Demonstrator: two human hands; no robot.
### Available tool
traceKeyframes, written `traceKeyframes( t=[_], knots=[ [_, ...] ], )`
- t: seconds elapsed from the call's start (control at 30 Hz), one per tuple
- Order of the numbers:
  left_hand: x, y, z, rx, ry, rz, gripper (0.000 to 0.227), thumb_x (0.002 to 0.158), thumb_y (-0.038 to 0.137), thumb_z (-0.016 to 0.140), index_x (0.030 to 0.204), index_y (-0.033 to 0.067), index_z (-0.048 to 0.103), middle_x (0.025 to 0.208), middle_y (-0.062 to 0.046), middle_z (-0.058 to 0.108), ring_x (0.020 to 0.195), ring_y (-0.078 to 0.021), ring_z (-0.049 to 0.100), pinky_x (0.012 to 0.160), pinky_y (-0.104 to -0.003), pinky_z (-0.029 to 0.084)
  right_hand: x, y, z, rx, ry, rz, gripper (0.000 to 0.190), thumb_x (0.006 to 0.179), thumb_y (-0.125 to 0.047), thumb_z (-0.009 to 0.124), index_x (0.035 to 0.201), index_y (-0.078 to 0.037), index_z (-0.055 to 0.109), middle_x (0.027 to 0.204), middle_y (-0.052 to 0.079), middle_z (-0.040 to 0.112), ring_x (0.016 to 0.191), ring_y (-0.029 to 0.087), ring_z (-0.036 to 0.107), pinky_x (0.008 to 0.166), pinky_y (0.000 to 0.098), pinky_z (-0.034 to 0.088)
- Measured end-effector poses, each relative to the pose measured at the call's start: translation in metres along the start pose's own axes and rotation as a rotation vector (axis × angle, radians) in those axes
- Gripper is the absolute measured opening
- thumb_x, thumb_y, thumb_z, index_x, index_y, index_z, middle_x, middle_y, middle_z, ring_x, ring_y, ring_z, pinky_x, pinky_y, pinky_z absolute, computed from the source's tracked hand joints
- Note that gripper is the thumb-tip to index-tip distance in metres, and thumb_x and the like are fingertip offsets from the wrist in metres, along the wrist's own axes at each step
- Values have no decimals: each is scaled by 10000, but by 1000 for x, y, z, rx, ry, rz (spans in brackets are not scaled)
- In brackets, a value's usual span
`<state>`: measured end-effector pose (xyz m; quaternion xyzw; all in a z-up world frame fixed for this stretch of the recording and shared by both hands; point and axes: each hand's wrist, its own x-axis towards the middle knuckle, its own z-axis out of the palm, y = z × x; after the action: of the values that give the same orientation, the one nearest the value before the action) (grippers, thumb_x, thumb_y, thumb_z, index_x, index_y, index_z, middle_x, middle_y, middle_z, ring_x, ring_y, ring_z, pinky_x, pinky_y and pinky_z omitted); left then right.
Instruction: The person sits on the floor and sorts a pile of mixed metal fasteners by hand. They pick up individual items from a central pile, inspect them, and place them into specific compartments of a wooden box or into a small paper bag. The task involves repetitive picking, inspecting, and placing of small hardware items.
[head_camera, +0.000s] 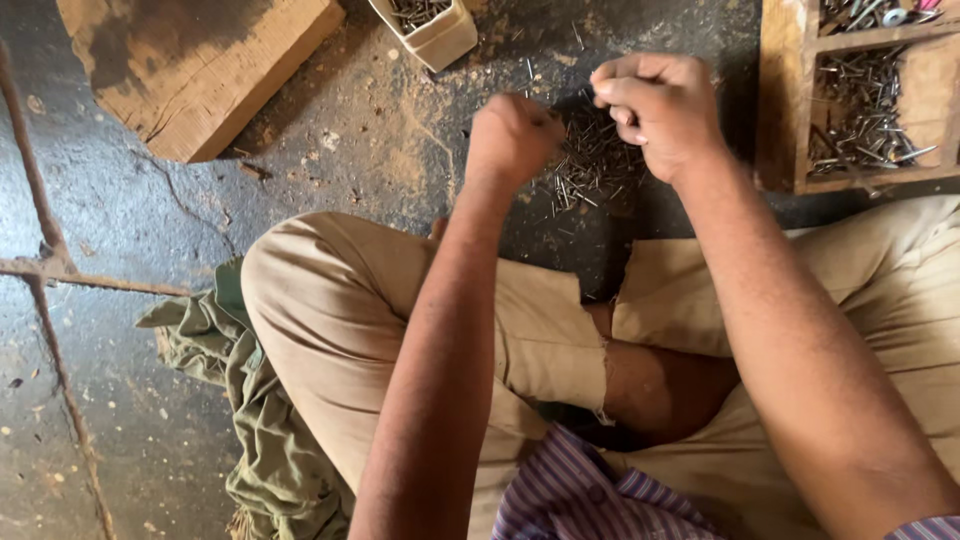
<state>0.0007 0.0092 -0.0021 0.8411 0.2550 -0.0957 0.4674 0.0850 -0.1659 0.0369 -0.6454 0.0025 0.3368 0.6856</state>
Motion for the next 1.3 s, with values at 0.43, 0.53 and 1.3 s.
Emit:
traceKeyframes(
  t=[0.43,0.53,1.3],
  knots=[
    [-24,11,-40,-1117,-132,13,268,973,243,613,865,8,684,701,-87,585,527,-157,512,473,-326,420,-3,27,0,-974,-74,-644,259,916,-166,906,1116,-56,783,1030,111,783,872,180,756,759,305,617],
    [-21,7,-31,-569,-13,-152,272,888,264,697,883,21,819,947,-50,855,469,-171,493,420,-370,442,-5,35,1,-1024,-113,-667,271,917,-139,899,1145,-45,786,1053,129,780,904,223,766,813,344,617],
    [-14,-10,-8,-654,-93,-345,351,934,304,591,893,-24,709,845,-198,673,658,-260,599,627,-435,515,10,21,-10,-505,84,-108,168,933,-233,767,1032,-103,809,757,-17,719,515,69,478,460,235,374]
  ],
)
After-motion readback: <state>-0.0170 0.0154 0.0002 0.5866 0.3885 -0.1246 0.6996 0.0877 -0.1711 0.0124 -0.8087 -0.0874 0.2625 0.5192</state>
